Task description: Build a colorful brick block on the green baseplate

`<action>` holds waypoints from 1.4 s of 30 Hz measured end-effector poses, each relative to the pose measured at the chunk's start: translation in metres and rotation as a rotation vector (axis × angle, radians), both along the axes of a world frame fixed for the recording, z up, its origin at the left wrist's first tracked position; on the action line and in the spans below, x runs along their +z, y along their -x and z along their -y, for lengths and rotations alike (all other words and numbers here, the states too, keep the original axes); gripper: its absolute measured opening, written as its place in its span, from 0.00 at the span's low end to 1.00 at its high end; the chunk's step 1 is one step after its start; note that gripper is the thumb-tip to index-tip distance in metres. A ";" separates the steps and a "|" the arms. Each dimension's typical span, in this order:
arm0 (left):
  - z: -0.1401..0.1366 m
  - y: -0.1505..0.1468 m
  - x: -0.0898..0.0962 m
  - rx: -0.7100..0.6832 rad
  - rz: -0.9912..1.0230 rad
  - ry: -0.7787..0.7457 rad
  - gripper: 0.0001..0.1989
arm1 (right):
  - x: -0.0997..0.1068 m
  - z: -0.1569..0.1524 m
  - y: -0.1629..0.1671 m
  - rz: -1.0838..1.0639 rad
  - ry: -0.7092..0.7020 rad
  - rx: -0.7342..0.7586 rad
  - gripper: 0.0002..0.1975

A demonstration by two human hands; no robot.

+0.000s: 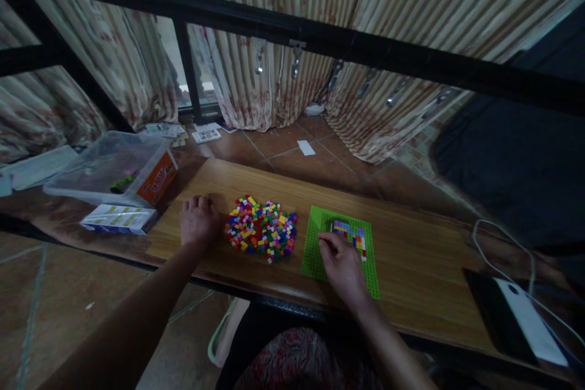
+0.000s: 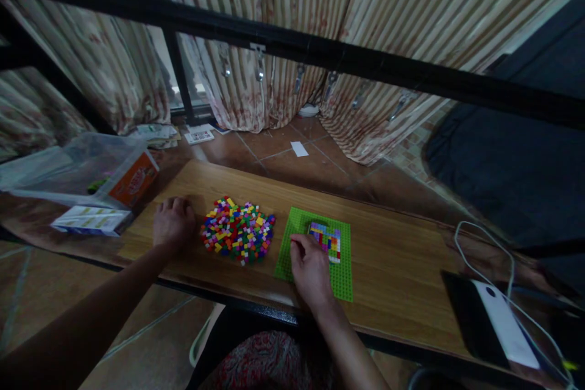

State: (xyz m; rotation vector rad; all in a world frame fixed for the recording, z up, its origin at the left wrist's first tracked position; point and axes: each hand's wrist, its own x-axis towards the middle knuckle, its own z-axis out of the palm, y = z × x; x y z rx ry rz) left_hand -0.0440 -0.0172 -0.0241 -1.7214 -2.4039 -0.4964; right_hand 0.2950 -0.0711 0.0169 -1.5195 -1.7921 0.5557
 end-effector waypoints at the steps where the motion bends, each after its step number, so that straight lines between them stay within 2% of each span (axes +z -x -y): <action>1: 0.000 0.000 0.000 0.001 -0.005 0.001 0.17 | 0.002 -0.004 -0.009 -0.010 -0.009 -0.028 0.13; 5: 0.000 0.000 0.001 0.020 -0.031 0.008 0.17 | 0.007 -0.024 -0.042 0.012 0.016 -0.145 0.15; 8: 0.000 -0.001 0.001 0.027 -0.037 0.017 0.17 | 0.011 -0.043 -0.055 0.130 0.035 -0.153 0.14; 14: -0.001 -0.001 0.001 0.028 -0.027 0.016 0.17 | 0.016 -0.065 -0.056 0.380 0.112 0.026 0.13; 18: -0.001 -0.001 0.000 0.028 -0.001 0.001 0.16 | 0.015 -0.070 -0.057 0.448 0.115 0.111 0.13; 31: 0.000 -0.001 -0.001 0.014 0.057 -0.016 0.16 | 0.010 -0.083 -0.063 0.235 0.186 0.134 0.10; 37: -0.001 -0.001 -0.003 0.022 0.017 -0.006 0.16 | 0.009 -0.090 -0.068 0.187 0.291 0.134 0.09; 42: 0.000 -0.002 -0.001 0.033 -0.001 0.008 0.16 | 0.009 -0.097 -0.073 0.108 0.312 0.171 0.10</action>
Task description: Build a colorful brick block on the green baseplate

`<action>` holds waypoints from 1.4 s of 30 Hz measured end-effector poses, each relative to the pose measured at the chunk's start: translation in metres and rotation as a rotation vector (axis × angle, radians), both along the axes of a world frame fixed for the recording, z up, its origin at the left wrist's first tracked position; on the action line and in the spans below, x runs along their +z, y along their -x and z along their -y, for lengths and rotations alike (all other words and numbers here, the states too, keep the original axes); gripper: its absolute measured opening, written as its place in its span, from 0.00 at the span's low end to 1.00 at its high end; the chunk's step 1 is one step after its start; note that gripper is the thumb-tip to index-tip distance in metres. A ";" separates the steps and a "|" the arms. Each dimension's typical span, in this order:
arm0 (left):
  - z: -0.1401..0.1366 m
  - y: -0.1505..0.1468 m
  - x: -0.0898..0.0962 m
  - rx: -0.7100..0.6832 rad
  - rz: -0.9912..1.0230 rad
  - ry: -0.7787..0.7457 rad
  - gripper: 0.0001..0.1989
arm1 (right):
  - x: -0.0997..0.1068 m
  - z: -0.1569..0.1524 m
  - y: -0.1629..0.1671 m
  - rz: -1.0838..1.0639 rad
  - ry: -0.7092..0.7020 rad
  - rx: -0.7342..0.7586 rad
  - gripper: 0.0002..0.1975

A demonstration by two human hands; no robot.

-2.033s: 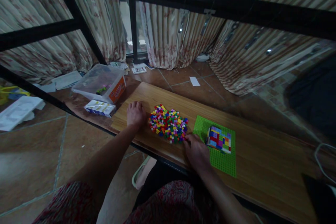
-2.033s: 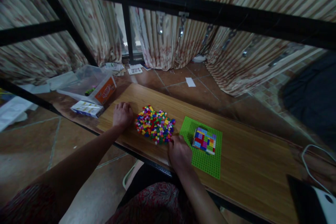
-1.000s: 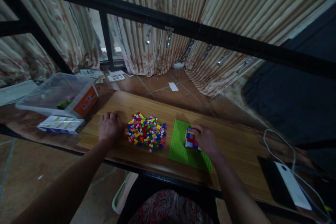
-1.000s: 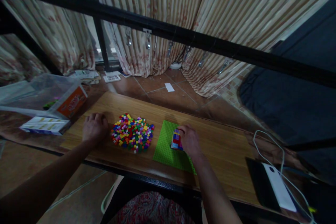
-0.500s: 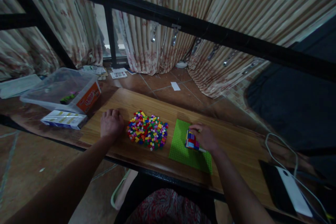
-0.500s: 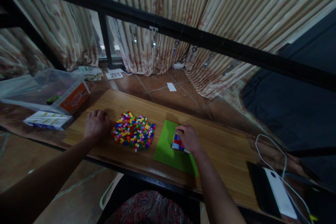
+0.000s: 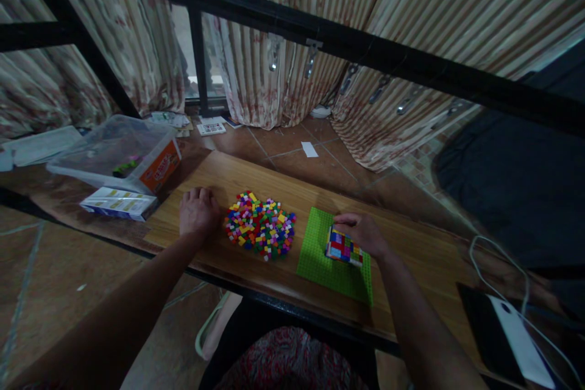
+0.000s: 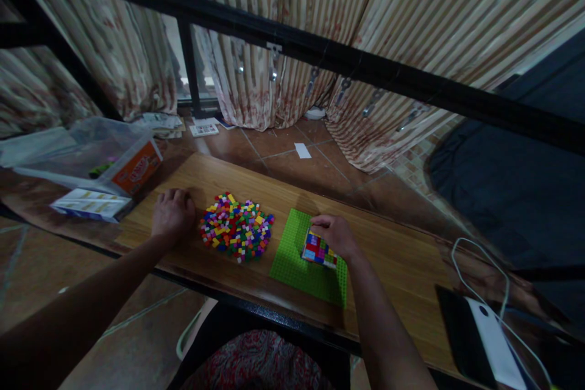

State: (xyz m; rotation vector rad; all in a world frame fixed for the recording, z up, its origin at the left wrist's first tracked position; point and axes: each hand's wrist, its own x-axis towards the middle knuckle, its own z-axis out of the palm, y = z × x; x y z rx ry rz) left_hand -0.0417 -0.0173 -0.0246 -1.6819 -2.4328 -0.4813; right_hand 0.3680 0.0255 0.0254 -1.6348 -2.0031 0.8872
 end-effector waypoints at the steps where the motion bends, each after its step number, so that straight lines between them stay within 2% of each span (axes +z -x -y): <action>1: 0.000 0.000 0.000 -0.002 0.001 0.002 0.16 | 0.001 -0.001 -0.001 0.006 0.010 0.005 0.10; 9: 0.000 0.000 -0.001 -0.003 0.056 -0.020 0.16 | 0.007 -0.001 -0.005 0.107 -0.005 0.076 0.13; 21: 0.000 0.001 -0.001 -0.007 0.041 -0.004 0.17 | 0.015 -0.012 -0.001 0.259 -0.079 0.209 0.10; 32: 0.002 -0.002 0.002 -0.004 0.047 -0.001 0.17 | 0.016 -0.021 -0.005 0.208 0.094 0.227 0.11; 42: 0.001 -0.002 0.002 -0.005 0.036 0.004 0.16 | 0.009 -0.010 -0.006 0.143 0.037 0.208 0.13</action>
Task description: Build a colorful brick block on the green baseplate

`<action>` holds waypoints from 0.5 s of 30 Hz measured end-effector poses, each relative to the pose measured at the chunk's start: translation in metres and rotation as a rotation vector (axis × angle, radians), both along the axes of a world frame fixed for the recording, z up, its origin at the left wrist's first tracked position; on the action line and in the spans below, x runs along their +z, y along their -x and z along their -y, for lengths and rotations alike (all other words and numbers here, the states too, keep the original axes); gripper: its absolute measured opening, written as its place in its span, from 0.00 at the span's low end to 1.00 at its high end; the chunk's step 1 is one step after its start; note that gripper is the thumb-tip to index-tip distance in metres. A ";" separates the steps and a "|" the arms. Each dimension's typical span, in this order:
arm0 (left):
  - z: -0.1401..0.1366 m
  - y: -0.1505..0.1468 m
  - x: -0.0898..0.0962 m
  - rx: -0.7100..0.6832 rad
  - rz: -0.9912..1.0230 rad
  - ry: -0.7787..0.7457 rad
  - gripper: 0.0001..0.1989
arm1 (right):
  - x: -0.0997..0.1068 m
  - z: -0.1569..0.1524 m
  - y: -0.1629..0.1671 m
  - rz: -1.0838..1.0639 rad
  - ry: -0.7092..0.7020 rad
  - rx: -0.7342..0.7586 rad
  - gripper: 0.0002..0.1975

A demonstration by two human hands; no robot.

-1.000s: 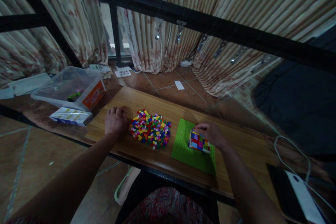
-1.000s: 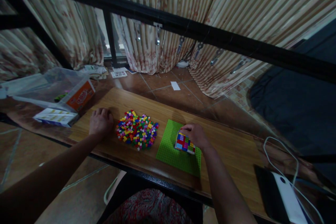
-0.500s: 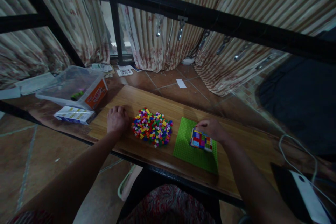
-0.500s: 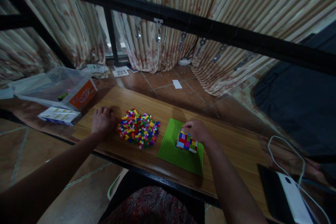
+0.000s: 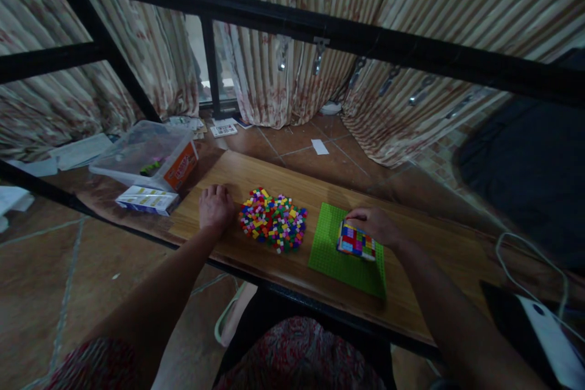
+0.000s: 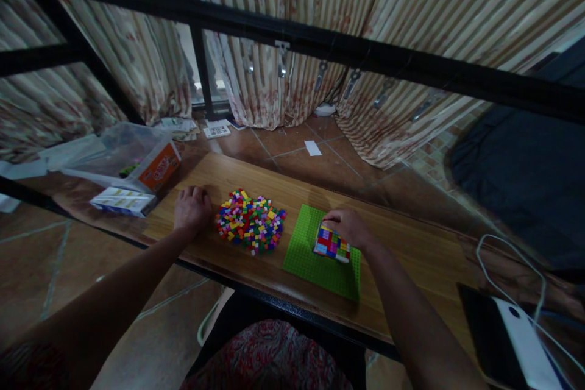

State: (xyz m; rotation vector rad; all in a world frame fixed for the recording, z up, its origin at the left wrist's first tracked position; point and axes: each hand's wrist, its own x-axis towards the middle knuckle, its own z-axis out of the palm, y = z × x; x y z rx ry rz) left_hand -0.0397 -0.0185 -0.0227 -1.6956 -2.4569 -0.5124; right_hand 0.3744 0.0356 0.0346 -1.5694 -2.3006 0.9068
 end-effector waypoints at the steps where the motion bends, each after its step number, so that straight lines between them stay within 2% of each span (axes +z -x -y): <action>1: 0.000 0.000 0.000 -0.002 0.004 -0.003 0.16 | -0.001 0.001 -0.001 -0.013 -0.006 -0.003 0.13; 8: -0.001 0.002 -0.002 -0.014 -0.018 -0.015 0.16 | 0.004 0.007 -0.003 -0.105 0.016 -0.011 0.16; 15: -0.002 0.004 -0.006 -0.022 -0.021 -0.029 0.16 | -0.004 0.004 -0.001 -0.028 -0.064 -0.058 0.19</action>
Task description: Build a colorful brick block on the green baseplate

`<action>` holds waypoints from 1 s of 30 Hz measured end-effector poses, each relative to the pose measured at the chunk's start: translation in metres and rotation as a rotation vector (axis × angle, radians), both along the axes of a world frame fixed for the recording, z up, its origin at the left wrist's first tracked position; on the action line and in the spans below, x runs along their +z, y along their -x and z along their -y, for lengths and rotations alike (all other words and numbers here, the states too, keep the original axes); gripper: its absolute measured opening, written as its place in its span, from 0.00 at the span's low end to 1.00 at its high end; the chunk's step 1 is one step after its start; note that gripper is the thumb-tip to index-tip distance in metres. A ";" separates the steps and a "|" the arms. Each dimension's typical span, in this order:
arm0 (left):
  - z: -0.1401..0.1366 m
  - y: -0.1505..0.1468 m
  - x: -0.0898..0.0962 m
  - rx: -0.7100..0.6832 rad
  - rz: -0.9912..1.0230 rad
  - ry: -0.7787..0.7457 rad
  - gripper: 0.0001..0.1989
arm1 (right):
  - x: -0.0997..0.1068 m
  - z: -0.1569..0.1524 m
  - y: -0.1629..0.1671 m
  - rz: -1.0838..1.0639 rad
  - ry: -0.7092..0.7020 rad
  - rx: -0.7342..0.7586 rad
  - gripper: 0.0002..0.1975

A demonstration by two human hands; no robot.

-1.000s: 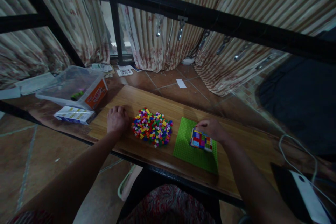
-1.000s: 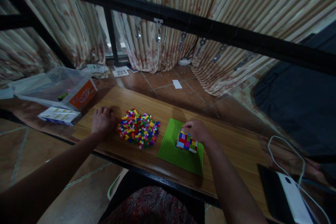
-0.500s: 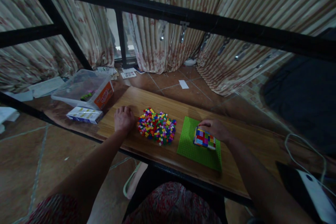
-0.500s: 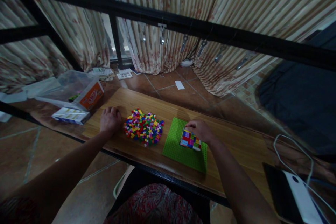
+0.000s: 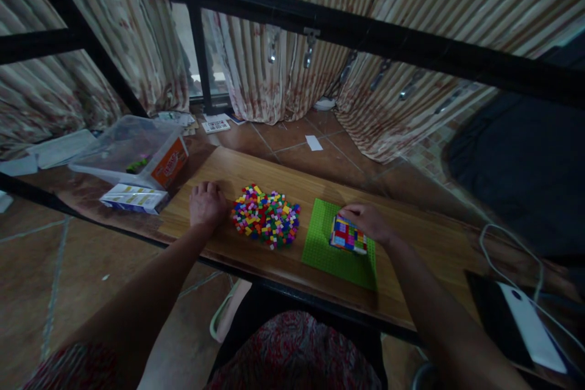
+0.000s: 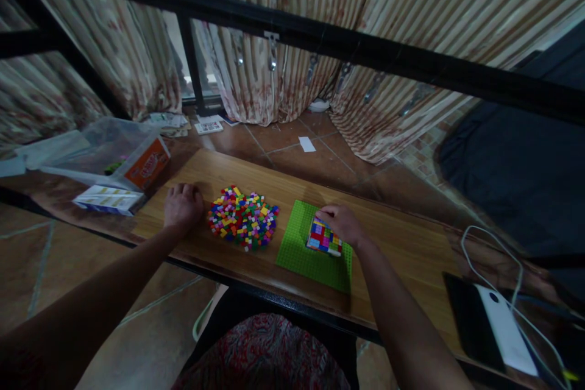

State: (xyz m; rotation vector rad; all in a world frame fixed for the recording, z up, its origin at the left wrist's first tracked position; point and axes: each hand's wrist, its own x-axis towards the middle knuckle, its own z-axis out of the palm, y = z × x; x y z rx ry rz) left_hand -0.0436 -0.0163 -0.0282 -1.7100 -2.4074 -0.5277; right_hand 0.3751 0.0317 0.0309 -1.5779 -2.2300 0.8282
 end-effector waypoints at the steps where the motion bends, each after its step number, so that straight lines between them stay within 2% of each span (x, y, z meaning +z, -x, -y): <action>1: 0.000 0.000 0.000 0.002 0.003 0.001 0.16 | -0.002 -0.001 0.000 -0.006 0.001 -0.012 0.19; 11: 0.001 -0.002 0.002 0.007 0.002 0.013 0.15 | -0.009 0.004 -0.001 -0.075 -0.026 -0.072 0.17; 15: 0.001 -0.003 0.003 0.020 0.009 0.009 0.15 | -0.009 0.022 0.008 -0.128 -0.215 -0.168 0.15; 18: 0.001 -0.003 0.003 0.016 0.025 0.005 0.15 | -0.005 0.049 0.029 -0.192 -0.371 -0.237 0.14; 22: 0.001 -0.004 0.002 0.019 0.038 0.002 0.15 | -0.010 0.094 0.070 -0.276 -0.310 -0.036 0.11; 26: 0.001 -0.003 0.002 0.018 0.047 0.001 0.15 | -0.028 0.122 0.100 -0.283 -0.224 0.004 0.09; 30: 0.001 -0.003 0.000 0.018 0.044 -0.001 0.15 | -0.043 0.127 0.114 -0.206 -0.208 0.008 0.08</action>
